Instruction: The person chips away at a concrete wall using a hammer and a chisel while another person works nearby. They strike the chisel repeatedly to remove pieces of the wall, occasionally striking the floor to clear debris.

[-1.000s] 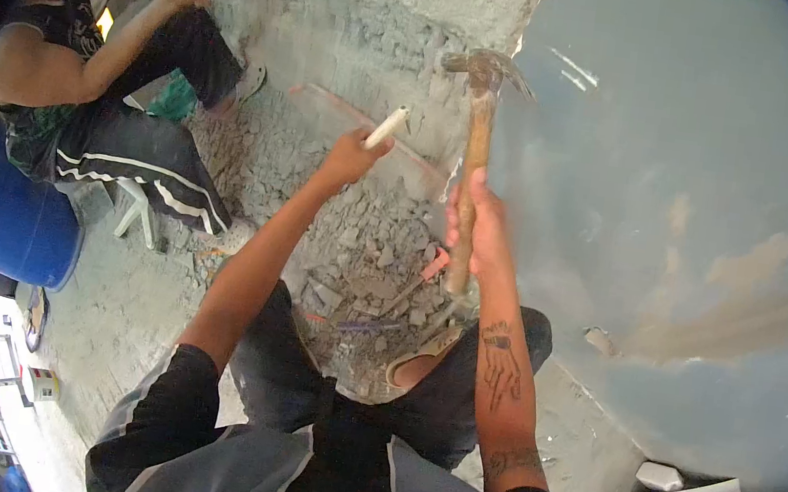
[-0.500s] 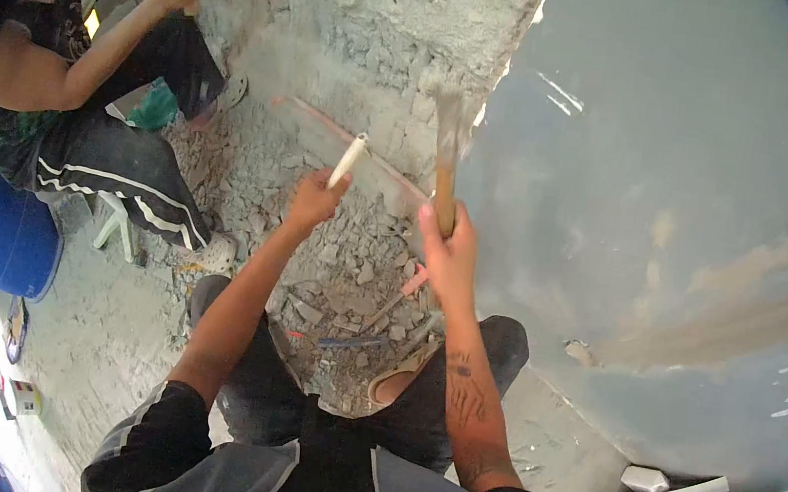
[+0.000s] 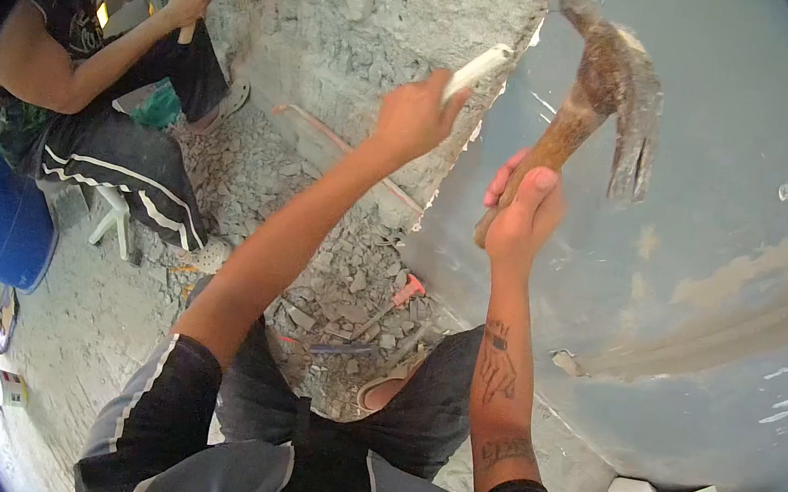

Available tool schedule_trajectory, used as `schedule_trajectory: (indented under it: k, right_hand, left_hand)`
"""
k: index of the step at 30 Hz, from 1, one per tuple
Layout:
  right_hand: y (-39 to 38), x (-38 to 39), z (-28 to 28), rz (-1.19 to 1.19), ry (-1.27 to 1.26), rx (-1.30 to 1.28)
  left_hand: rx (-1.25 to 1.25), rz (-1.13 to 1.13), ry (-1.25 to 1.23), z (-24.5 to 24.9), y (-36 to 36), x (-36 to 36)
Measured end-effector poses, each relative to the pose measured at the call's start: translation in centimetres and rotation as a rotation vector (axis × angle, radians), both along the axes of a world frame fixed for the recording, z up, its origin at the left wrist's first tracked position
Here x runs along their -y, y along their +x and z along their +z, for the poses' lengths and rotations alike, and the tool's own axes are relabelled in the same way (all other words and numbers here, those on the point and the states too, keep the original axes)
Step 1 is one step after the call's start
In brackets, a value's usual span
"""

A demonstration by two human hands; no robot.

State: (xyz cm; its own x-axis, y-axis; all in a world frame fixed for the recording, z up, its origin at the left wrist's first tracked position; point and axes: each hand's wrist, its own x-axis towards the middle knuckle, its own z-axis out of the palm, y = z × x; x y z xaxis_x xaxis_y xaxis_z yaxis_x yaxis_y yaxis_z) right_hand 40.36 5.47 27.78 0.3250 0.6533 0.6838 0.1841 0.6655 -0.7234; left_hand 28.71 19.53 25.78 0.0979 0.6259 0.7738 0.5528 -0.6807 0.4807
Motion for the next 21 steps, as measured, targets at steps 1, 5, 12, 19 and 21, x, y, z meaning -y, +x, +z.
schedule_trajectory:
  k: [1, 5, 12, 19, 21]
  right_hand:
    - [0.1, -0.3, 0.1, 0.002, 0.001, 0.001]
    - [0.3, -0.7, -0.4, 0.017, -0.084, -0.07]
    - [0.7, -3.1, -3.7, -0.041, -0.221, -0.165]
    - [0.4, -4.1, -2.5, -0.058, -0.571, -0.132]
    - [0.6, -3.5, -3.0, -0.054, -0.38, -0.204]
  left_hand:
    - [-0.045, 0.036, 0.027, 0.2, 1.0, -0.2]
    - [-0.004, 0.119, 0.065, -1.2, 3.1, -0.6]
    - [0.029, 0.095, 0.036, -1.8, 3.4, -0.6]
    - [0.018, 0.094, 0.009, -2.4, 3.4, -1.0]
    - [0.037, 0.088, -0.015, -2.2, 3.3, -1.1]
